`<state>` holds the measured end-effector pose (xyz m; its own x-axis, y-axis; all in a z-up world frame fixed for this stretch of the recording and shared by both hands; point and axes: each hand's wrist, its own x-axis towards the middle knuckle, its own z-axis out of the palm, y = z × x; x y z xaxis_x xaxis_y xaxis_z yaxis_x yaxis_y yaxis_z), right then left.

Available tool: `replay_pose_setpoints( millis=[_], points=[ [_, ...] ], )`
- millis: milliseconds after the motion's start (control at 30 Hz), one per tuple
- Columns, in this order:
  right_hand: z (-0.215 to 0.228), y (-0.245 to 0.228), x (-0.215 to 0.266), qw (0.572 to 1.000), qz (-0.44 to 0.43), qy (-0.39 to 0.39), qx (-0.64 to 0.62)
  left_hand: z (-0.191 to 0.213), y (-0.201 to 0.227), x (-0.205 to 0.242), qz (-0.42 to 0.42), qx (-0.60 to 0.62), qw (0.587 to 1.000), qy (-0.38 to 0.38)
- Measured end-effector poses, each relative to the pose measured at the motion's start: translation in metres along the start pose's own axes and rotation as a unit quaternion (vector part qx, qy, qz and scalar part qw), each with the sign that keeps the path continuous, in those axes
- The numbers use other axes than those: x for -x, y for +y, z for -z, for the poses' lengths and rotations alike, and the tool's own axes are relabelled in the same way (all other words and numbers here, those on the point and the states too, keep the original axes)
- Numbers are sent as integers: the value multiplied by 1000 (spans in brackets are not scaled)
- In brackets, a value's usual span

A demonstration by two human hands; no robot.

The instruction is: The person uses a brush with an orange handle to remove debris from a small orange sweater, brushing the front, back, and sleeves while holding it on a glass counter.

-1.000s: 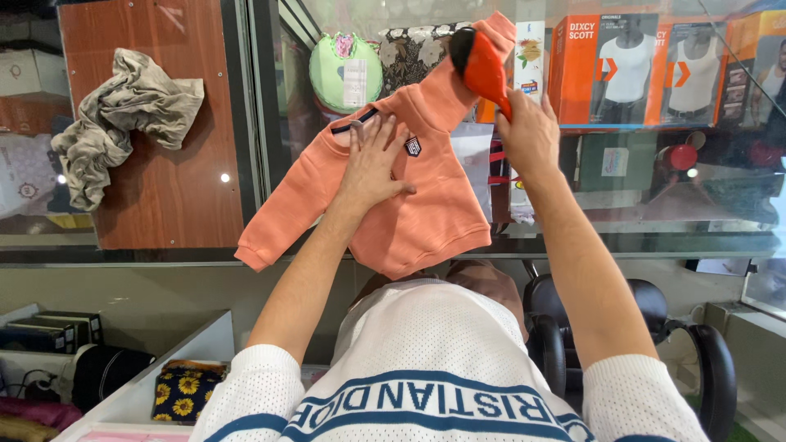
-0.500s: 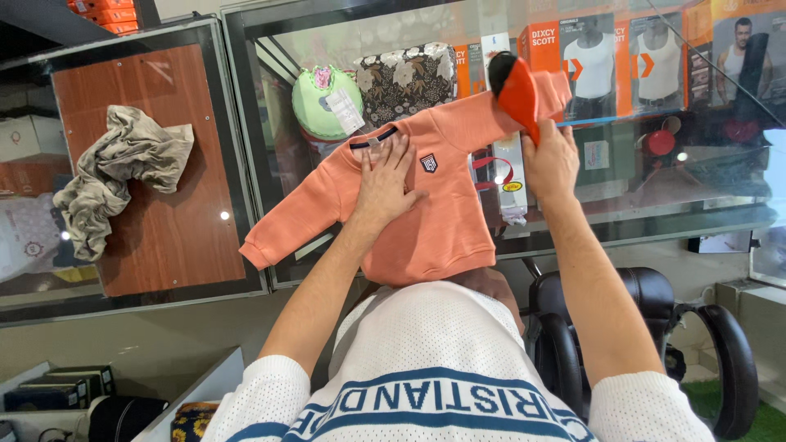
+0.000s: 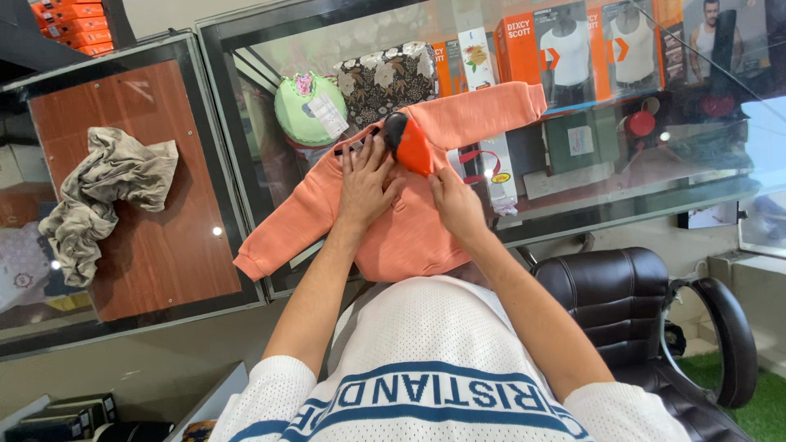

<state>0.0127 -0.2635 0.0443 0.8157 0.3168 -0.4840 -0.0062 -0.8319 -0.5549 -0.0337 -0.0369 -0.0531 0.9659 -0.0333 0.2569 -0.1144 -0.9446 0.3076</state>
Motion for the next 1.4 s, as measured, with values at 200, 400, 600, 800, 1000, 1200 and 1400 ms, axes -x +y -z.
replay_pose_setpoints(
  millis=[200,400,600,800,1000,1200,1400],
  points=[
    [39,158,-47,886,52,248,389,-5,-5,3,5,20,1000,-4],
    [85,151,-38,922,-96,353,126,-10,-7,-1,2,18,1000,16],
    [13,-31,21,996,27,61,-64,-20,-13,4,-5,-5,999,42],
    [55,187,-41,948,-122,261,139,-8,-10,6,9,17,1000,12],
    [99,196,-10,891,-177,415,48,-10,-10,4,4,10,1000,9],
    [38,-23,55,988,-23,104,-109,-1,-8,0,0,4,1000,4],
    [60,98,19,969,-58,232,71,-5,-7,2,8,5,1000,13]
  ],
)
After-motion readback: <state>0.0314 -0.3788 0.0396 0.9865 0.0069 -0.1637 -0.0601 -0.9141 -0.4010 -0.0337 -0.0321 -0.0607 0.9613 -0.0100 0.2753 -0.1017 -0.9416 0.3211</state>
